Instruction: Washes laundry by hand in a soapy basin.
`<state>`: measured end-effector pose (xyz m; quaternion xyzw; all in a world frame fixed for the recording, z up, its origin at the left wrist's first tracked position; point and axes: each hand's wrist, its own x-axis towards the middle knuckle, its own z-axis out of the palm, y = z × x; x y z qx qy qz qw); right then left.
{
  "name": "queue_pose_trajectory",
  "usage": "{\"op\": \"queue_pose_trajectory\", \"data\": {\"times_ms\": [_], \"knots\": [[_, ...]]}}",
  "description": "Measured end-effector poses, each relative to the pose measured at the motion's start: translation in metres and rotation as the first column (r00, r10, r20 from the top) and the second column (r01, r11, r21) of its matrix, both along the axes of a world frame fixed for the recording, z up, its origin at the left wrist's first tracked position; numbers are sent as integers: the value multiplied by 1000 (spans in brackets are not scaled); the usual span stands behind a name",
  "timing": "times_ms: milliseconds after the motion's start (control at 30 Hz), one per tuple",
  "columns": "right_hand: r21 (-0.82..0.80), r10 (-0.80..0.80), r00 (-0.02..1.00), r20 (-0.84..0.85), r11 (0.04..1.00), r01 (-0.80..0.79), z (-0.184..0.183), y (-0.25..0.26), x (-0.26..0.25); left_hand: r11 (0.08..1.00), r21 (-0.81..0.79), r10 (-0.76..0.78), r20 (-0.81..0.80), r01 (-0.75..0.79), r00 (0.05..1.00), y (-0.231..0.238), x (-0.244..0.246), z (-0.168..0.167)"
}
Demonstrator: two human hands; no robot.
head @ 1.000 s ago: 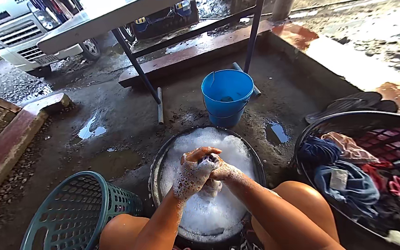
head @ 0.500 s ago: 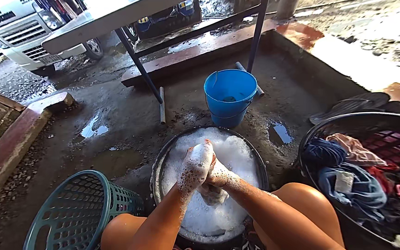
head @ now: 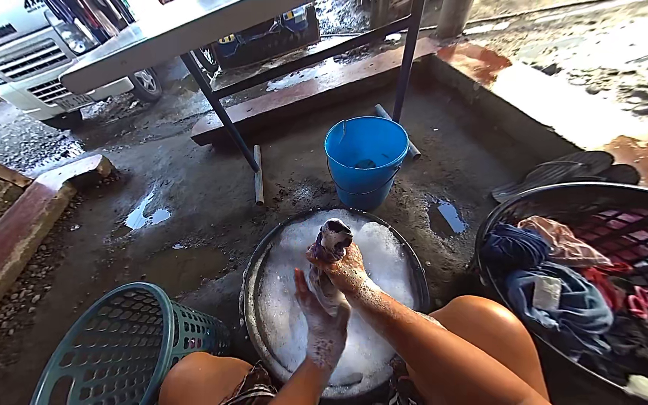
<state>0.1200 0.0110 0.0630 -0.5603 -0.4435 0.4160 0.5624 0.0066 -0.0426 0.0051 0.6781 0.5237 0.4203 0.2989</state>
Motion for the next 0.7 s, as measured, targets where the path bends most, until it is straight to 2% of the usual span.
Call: {"op": "queue_pose_trajectory", "data": {"times_ms": [100,200,367,433,567,633,700], "knots": [[68,110,993,-32,992,-107,1,-12,-8,999,30,28,-145,-23,989,5,12,-17],[226,199,973,-116,959,-169,-2,-12,-7,998,51,31,-202,-21,979,25,12,-2],[294,277,938,-207,932,-210,-4,-7,2,995,65,-64,-229,81,971,41,12,23],[305,305,921,-242,925,-226,-4,-7,5,993,-45,-114,-256,106,960,42,13,39],[335,306,947,-95,906,-259,-3,-6,10,893,-392,-293,-133,222,947,43,-9,45],[333,340,930,-140,901,-279,-6,-6,11,812,-509,-334,-4,285,943,45,-21,47],[346,385,890,-245,892,-291,-9,-8,11,747,-550,-377,110,372,920,49,-30,49]]}}
